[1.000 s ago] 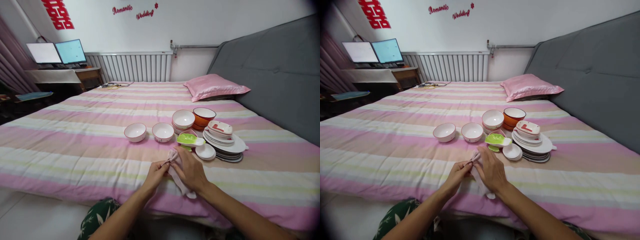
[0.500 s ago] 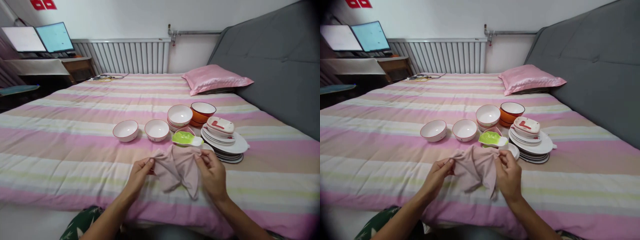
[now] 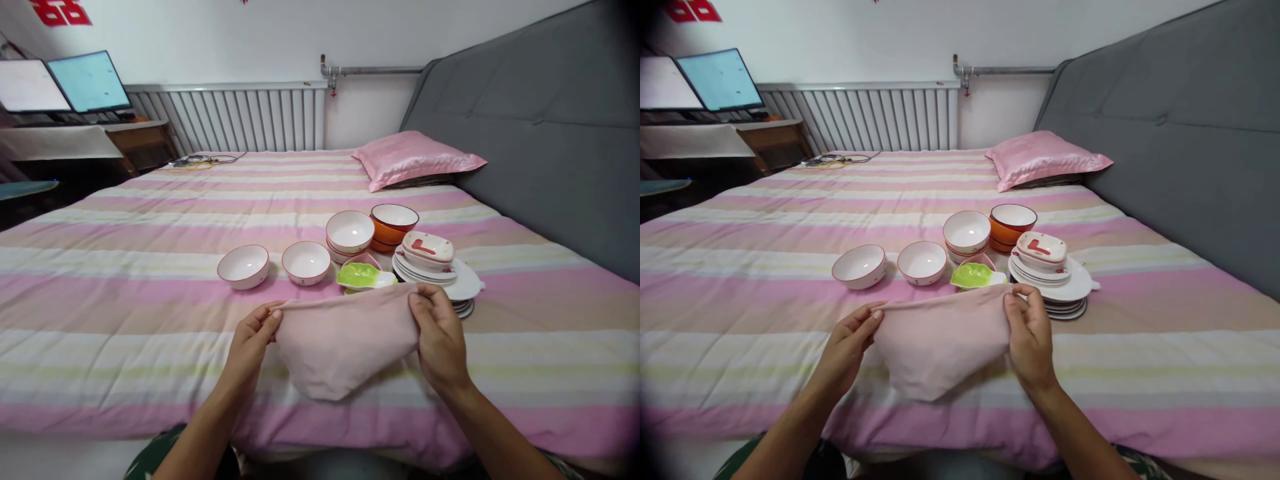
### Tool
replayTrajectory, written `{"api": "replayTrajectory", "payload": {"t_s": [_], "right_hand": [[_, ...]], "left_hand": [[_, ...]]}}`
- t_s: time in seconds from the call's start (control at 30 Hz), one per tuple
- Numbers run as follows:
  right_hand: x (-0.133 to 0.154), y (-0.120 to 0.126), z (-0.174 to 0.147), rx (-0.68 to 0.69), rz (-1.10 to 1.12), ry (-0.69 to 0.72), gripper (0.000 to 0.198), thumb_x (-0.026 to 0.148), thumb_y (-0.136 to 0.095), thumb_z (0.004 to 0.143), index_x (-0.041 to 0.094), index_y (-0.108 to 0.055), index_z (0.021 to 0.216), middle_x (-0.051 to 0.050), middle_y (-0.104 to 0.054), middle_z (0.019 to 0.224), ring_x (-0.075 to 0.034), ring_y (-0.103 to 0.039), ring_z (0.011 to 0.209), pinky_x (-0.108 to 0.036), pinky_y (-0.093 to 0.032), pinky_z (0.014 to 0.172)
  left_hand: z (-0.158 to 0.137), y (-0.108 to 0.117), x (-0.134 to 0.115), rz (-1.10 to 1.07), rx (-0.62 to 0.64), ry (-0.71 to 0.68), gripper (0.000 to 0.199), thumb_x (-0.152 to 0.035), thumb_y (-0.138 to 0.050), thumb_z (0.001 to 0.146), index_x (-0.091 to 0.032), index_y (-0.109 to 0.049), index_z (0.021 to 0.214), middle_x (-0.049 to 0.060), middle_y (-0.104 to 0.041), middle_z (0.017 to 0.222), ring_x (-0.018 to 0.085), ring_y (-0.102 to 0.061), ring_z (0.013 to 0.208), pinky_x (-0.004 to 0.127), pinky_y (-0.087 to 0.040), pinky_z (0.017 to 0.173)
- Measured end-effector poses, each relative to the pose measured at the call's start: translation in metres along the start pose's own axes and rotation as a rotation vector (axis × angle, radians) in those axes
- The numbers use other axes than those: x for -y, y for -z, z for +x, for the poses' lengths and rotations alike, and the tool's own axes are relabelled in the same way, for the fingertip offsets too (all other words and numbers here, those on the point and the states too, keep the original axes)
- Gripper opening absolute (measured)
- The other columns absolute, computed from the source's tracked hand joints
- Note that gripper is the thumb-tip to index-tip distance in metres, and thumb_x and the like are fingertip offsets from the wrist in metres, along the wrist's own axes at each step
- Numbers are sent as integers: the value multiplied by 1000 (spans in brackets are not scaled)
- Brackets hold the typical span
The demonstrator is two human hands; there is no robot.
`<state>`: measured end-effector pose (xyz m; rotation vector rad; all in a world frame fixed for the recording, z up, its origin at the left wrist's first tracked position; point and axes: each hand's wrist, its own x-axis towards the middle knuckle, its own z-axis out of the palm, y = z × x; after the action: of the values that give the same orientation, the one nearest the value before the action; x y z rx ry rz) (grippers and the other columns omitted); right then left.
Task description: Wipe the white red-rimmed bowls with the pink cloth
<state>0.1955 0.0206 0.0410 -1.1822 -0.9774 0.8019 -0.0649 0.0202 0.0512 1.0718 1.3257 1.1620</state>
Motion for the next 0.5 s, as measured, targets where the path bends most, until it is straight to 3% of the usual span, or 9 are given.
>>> {"api": "replayTrajectory", "payload": {"t_s": [0.13, 0.2, 0.27, 0.43, 0.5], "right_hand": [[1, -3, 0, 230, 10, -197, 37, 54, -52, 82, 22, -56, 99, -3, -64, 81, -17, -60, 69, -22, -43, 53], [3, -4, 0, 383, 12, -314, 44, 56, -55, 79, 20, -56, 103, -3, -66, 79, -18, -61, 67, -23, -44, 53], [6, -5, -1, 528, -28, -376, 48, 49, -66, 73, 19, -54, 109, -3, -67, 78, -16, -62, 66, -23, -45, 55], [29, -1, -11, 846, -131, -275, 48, 27, -72, 70, 20, -56, 114, -1, -67, 77, -12, -60, 60, -19, -43, 51], [44, 2, -19, 978, -85, -208, 39, 24, -71, 71, 21, -61, 108, -1, -68, 78, -13, -62, 64, -20, -46, 53]], "left_hand": [[5, -1, 16, 314, -25, -72, 69, -42, -72, 64, -16, -50, 124, 12, -63, 102, 24, -61, 88, 35, -51, 71], [7, -4, 24, 506, -2, -259, 66, -41, -71, 65, -19, -50, 124, 15, -57, 121, 29, -57, 104, 43, -48, 84], [5, -12, 29, 622, 146, -417, 64, -39, -69, 69, -21, -49, 127, 15, -51, 131, 31, -48, 119, 47, -40, 98], [-8, -41, 24, 678, 518, -602, 85, -37, -75, 64, -24, -37, 138, 14, -41, 143, 35, -25, 137, 58, -14, 110], [-17, -50, 16, 692, 590, -637, 86, -35, -78, 60, -25, -40, 137, 13, -47, 139, 38, -19, 139, 65, -1, 107]]}}
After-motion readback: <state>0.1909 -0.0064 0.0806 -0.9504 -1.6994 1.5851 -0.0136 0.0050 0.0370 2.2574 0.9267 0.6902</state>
